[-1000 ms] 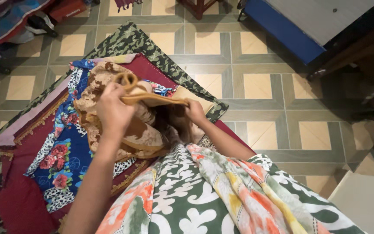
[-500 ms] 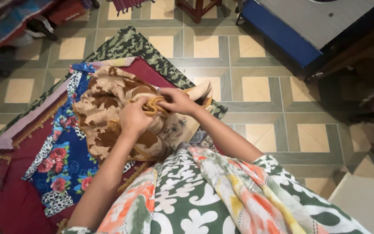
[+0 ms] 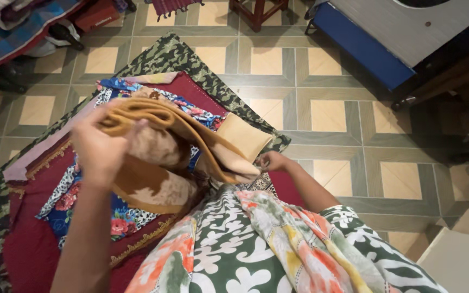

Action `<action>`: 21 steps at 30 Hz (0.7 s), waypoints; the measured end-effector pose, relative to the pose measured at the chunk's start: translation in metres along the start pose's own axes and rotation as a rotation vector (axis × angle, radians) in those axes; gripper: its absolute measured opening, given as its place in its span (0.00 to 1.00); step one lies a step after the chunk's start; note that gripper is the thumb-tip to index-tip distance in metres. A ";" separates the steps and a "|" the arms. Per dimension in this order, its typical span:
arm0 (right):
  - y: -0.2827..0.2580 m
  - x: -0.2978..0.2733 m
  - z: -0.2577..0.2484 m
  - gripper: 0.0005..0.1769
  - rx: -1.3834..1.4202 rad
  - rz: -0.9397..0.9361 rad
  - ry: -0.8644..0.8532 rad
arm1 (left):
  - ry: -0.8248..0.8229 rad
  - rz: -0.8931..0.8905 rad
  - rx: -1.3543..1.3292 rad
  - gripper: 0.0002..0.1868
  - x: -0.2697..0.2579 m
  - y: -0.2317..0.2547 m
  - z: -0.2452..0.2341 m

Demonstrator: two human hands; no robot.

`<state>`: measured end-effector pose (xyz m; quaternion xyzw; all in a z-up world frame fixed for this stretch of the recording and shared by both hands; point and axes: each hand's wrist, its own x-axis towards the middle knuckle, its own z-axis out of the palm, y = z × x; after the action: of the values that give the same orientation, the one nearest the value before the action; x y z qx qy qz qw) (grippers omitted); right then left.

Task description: The person folds a brown and beige patterned blanket on a bed, smoothing and aligning edges before stacking it with other linens. They then pick up an orange patterned cloth and begin folding it.

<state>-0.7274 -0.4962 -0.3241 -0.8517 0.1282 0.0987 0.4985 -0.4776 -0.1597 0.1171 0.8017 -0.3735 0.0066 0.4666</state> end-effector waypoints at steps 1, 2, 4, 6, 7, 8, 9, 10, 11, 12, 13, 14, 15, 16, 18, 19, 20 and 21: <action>-0.002 -0.002 0.012 0.21 0.283 -0.025 0.038 | 0.017 -0.011 -0.038 0.23 0.000 0.003 -0.007; -0.006 0.001 0.020 0.20 0.563 -0.055 0.078 | 0.037 -0.017 -0.075 0.23 0.003 0.005 -0.011; -0.020 0.018 0.038 0.20 0.849 0.250 0.163 | 0.067 -0.011 -0.063 0.26 0.004 0.010 -0.015; -0.038 0.043 0.055 0.22 1.153 0.381 0.155 | 0.097 -0.017 -0.067 0.28 0.001 0.011 -0.017; -0.046 0.053 0.062 0.26 1.320 0.356 0.106 | 0.109 -0.025 -0.078 0.29 0.000 0.010 -0.018; -0.052 0.057 0.068 0.30 1.488 0.338 0.053 | 0.117 -0.039 -0.090 0.29 -0.004 0.008 -0.019; -0.057 0.057 0.069 0.30 1.575 0.249 -0.111 | 0.139 -0.051 -0.059 0.28 -0.007 0.005 -0.020; -0.060 0.056 0.065 0.31 1.658 0.154 -0.274 | 0.159 -0.059 -0.028 0.26 -0.007 0.001 -0.021; -0.064 0.055 0.059 0.31 1.734 0.054 -0.439 | 0.179 -0.067 0.003 0.24 -0.007 -0.004 -0.022; -0.068 0.051 0.053 0.33 1.701 0.142 -0.462 | 0.194 -0.072 -0.027 0.23 -0.007 -0.011 -0.023; -0.072 0.046 0.044 0.35 1.666 0.230 -0.484 | 0.209 -0.077 -0.057 0.22 -0.007 -0.019 -0.024; -0.075 0.042 0.033 0.38 1.629 0.314 -0.501 | 0.223 -0.077 -0.089 0.21 -0.007 -0.028 -0.024; -0.077 0.037 0.022 0.34 1.556 0.303 -0.486 | 0.240 -0.079 -0.075 0.21 -0.008 -0.038 -0.024; -0.078 0.031 0.010 0.30 1.484 0.290 -0.468 | 0.255 -0.078 -0.063 0.21 -0.008 -0.050 -0.025; -0.075 0.021 -0.015 0.22 1.328 0.227 -0.362 | 0.272 -0.098 -0.033 0.20 -0.008 -0.073 -0.025; -0.068 0.014 -0.030 0.17 1.243 0.177 -0.275 | 0.273 -0.118 -0.014 0.20 -0.010 -0.083 -0.025; -0.057 0.003 -0.047 0.13 1.159 0.129 -0.186 | 0.271 -0.137 0.003 0.20 -0.011 -0.093 -0.025; -0.048 0.003 -0.058 0.11 1.220 0.140 -0.015 | 0.254 -0.154 0.043 0.20 -0.014 -0.102 -0.026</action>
<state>-0.7069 -0.5250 -0.2570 -0.4016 0.2136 0.0461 0.8894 -0.4169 -0.1027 0.0510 0.8305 -0.2485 0.0802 0.4921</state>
